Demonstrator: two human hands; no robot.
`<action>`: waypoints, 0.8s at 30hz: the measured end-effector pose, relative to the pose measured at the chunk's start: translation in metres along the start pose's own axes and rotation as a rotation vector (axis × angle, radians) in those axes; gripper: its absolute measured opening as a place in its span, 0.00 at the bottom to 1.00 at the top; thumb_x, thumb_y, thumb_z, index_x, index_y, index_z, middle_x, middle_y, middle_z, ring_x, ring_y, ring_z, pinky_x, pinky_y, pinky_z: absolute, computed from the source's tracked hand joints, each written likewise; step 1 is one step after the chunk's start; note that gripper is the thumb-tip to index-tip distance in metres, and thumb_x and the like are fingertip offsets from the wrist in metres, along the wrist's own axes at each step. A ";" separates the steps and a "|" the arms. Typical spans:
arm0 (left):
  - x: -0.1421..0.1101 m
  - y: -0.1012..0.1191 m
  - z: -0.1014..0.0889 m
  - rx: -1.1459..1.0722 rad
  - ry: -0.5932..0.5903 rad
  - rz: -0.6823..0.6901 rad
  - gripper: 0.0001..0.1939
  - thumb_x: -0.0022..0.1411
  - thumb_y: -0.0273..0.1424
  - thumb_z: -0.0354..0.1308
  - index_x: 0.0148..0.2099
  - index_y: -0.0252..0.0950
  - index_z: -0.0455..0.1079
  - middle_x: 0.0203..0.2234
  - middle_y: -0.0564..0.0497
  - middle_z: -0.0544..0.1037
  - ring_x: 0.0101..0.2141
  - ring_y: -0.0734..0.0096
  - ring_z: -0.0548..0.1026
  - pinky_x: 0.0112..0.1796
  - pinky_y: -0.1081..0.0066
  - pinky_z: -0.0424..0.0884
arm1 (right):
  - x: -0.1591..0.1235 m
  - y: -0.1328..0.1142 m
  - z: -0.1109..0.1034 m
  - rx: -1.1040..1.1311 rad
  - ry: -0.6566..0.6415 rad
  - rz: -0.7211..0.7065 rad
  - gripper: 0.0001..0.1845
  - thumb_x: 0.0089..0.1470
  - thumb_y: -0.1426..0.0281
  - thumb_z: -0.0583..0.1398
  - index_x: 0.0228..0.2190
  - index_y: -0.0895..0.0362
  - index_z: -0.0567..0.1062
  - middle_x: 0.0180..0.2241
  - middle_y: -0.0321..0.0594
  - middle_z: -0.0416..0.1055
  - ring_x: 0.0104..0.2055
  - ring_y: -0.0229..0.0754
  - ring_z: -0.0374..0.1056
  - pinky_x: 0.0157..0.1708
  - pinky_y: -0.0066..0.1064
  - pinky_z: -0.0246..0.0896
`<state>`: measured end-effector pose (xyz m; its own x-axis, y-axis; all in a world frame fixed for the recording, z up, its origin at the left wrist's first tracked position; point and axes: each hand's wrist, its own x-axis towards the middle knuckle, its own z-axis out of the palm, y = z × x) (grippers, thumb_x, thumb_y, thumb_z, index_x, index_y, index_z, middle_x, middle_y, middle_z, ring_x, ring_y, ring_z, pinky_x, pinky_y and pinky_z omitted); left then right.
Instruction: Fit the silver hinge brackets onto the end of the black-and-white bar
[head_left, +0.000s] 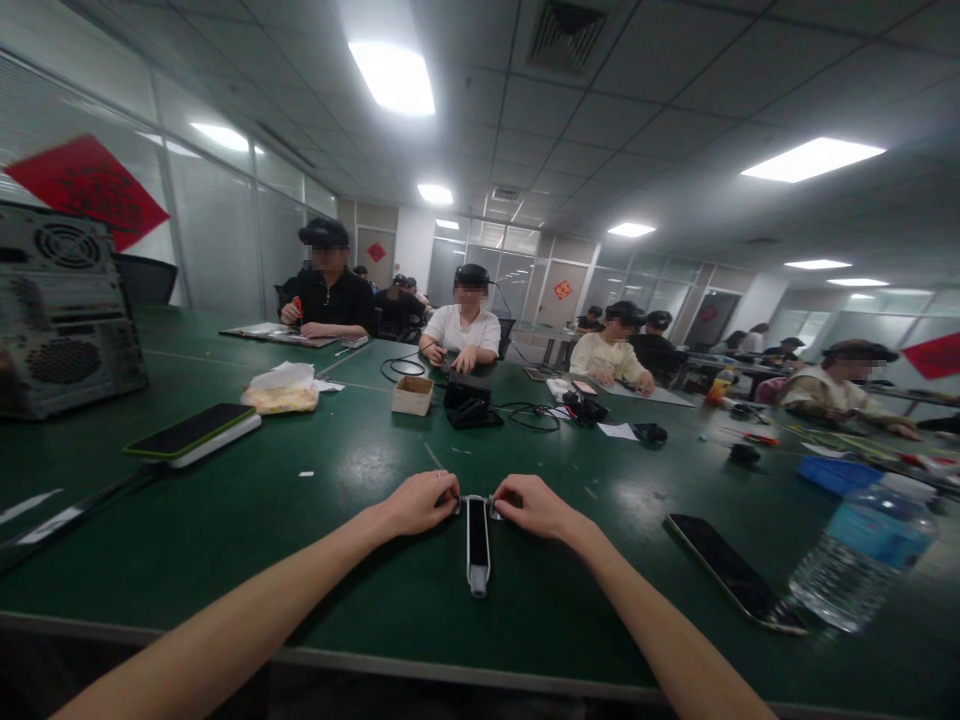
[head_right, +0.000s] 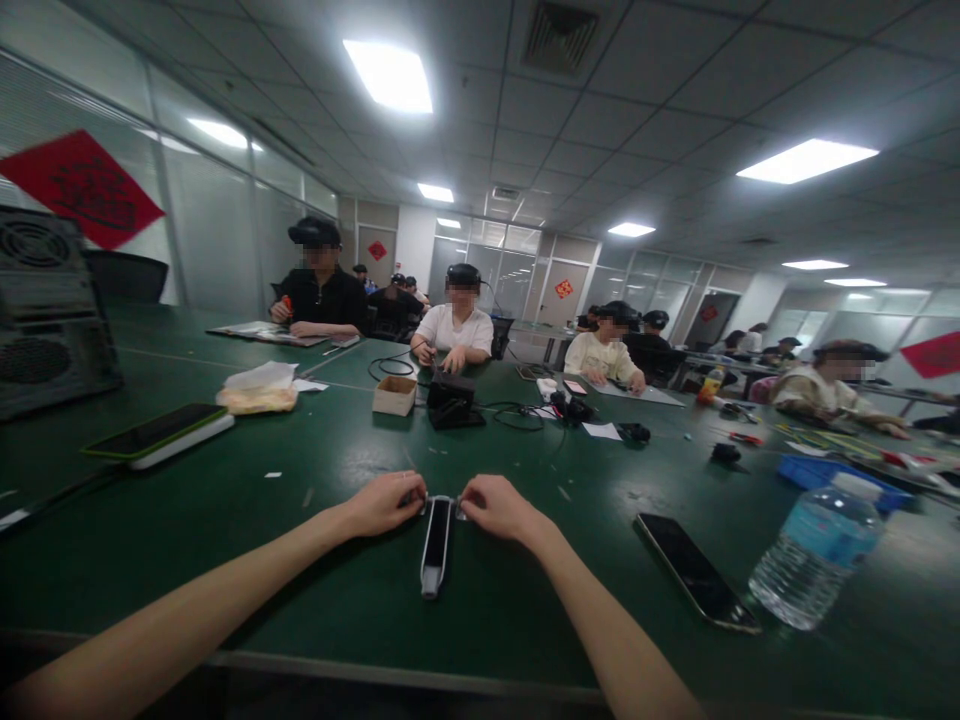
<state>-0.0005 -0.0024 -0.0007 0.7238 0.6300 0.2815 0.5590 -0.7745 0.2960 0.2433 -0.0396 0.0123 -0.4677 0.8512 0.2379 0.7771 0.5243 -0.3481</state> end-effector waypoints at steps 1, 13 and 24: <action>0.000 0.000 0.000 -0.003 -0.002 -0.002 0.06 0.61 0.28 0.51 0.40 0.36 0.67 0.33 0.50 0.74 0.33 0.69 0.72 0.34 0.72 0.66 | 0.000 -0.001 0.000 -0.003 -0.004 -0.004 0.08 0.55 0.69 0.57 0.32 0.58 0.76 0.31 0.40 0.72 0.32 0.38 0.66 0.34 0.28 0.61; 0.000 -0.001 0.001 0.000 0.005 0.004 0.06 0.61 0.29 0.51 0.40 0.37 0.67 0.33 0.51 0.73 0.33 0.69 0.72 0.34 0.73 0.66 | 0.000 0.003 0.000 0.019 0.011 0.025 0.08 0.55 0.68 0.58 0.33 0.59 0.74 0.32 0.40 0.71 0.32 0.38 0.65 0.32 0.28 0.61; 0.000 -0.002 0.002 0.022 0.012 0.015 0.05 0.61 0.28 0.51 0.39 0.37 0.67 0.33 0.51 0.74 0.33 0.69 0.72 0.34 0.73 0.65 | 0.002 0.001 -0.002 -0.039 0.055 -0.030 0.09 0.57 0.71 0.55 0.33 0.58 0.76 0.33 0.41 0.72 0.35 0.39 0.66 0.36 0.29 0.60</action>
<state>-0.0006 -0.0008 -0.0031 0.7273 0.6188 0.2970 0.5569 -0.7849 0.2716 0.2441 -0.0379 0.0139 -0.4681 0.8320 0.2976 0.7796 0.5474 -0.3043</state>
